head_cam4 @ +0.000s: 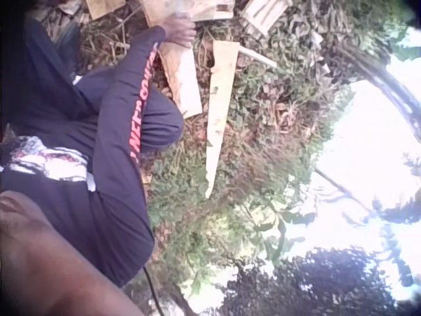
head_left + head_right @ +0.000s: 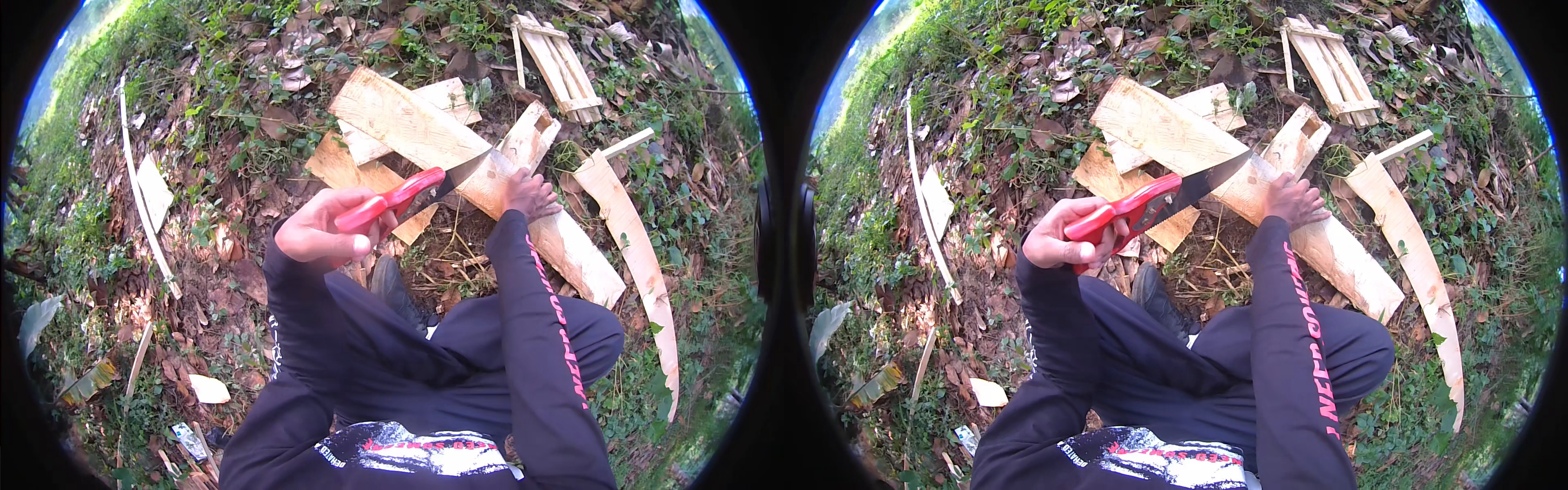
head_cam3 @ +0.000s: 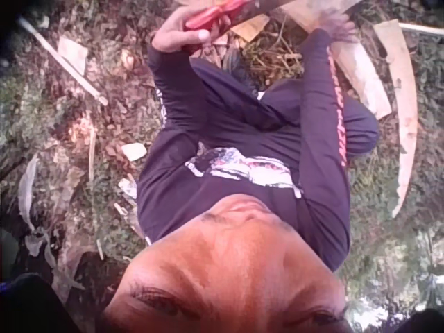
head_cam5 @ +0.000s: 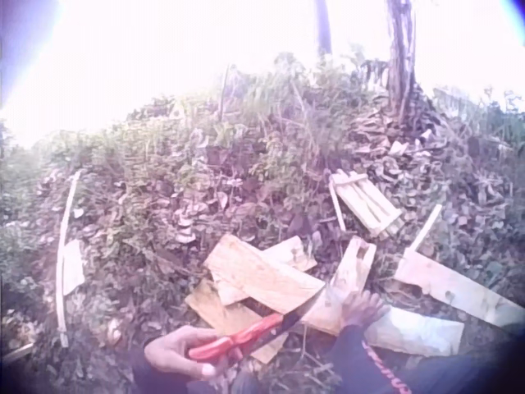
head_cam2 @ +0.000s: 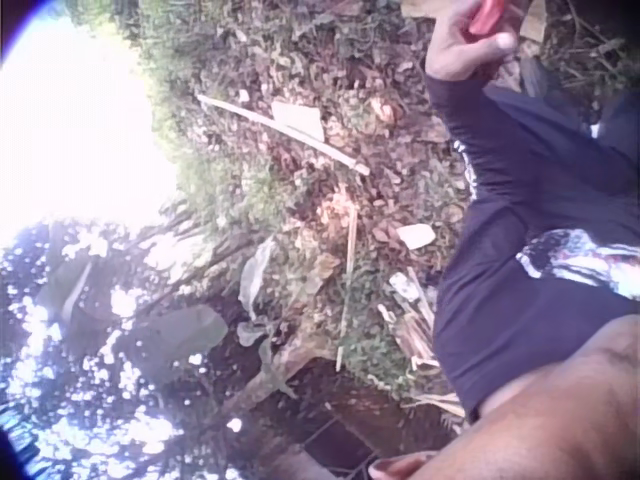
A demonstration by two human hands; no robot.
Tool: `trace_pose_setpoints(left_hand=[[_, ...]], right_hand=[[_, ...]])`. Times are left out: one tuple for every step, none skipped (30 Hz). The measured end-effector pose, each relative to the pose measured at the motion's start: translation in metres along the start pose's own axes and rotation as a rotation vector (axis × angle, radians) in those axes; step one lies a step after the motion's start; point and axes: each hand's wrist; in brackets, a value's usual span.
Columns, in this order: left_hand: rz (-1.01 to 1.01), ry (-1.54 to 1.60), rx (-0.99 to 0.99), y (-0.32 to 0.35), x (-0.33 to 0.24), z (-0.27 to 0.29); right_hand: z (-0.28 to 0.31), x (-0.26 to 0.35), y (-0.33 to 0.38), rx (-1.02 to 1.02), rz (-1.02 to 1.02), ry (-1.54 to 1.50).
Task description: The person sits on the ground and uses a red hand saw to cut a wooden plank. They hold the plank steady with one hand while sawing with the other, producing sawdust and separating pieces of wood.
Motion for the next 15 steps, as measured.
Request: trace_pose_setpoints(left_hand=[[0.028,0.003,0.133,-0.001,0.001,0.004],[0.067,-0.011,0.164,-0.001,0.007,0.001],[0.152,-0.045,0.178,-0.005,0.002,-0.01],[0.16,-0.012,0.251,-0.012,0.006,-0.016],[0.167,0.021,0.324,-0.018,0.011,-0.022],[0.141,0.054,0.374,-0.023,0.018,-0.027],[0.115,0.088,0.429,-0.028,0.027,-0.029],[0.127,0.119,0.447,-0.029,0.035,-0.032],[0.148,0.063,0.48,-0.031,0.038,-0.035],[0.218,-0.001,0.495,-0.032,0.038,-0.037],[0.288,-0.065,0.509,-0.032,0.038,-0.04],[0.238,-0.049,0.541,-0.032,0.045,-0.044],[0.253,-0.068,0.544,-0.034,0.047,-0.045],[0.267,-0.087,0.547,-0.035,0.048,-0.047],[0.283,-0.105,0.554,-0.037,0.049,-0.048]], right_hand=[[-0.002,0.001,0.002,-0.003,-0.001,0.005],[-0.003,0.003,0.003,-0.007,-0.001,0.009],[-0.005,0.001,0.003,-0.013,-0.003,0.021],[-0.007,0.002,0.003,-0.004,-0.006,0.013],[-0.009,0.003,0.003,0.004,-0.008,0.006],[-0.009,0.004,0.004,0.012,-0.006,-0.003],[-0.008,0.006,0.006,0.014,-0.008,-0.003],[-0.008,0.007,0.007,0.017,-0.01,-0.004],[-0.007,0.007,0.008,0.021,-0.018,-0.006],[-0.007,0.008,0.01,0.018,-0.017,-0.007],[-0.006,0.008,0.012,0.017,-0.015,-0.008],[-0.005,0.008,0.013,0.016,-0.012,-0.011],[-0.005,0.009,0.013,0.017,-0.009,-0.012],[-0.004,0.01,0.014,0.019,-0.006,-0.014],[-0.005,0.009,0.013,0.018,-0.007,-0.013]])
Point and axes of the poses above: each hand's wrist, its own y-axis away from the middle knuckle, its own z-axis out of the back of the hand, x = y × z, and after that the axes turned 6 degrees about -x, right-handed
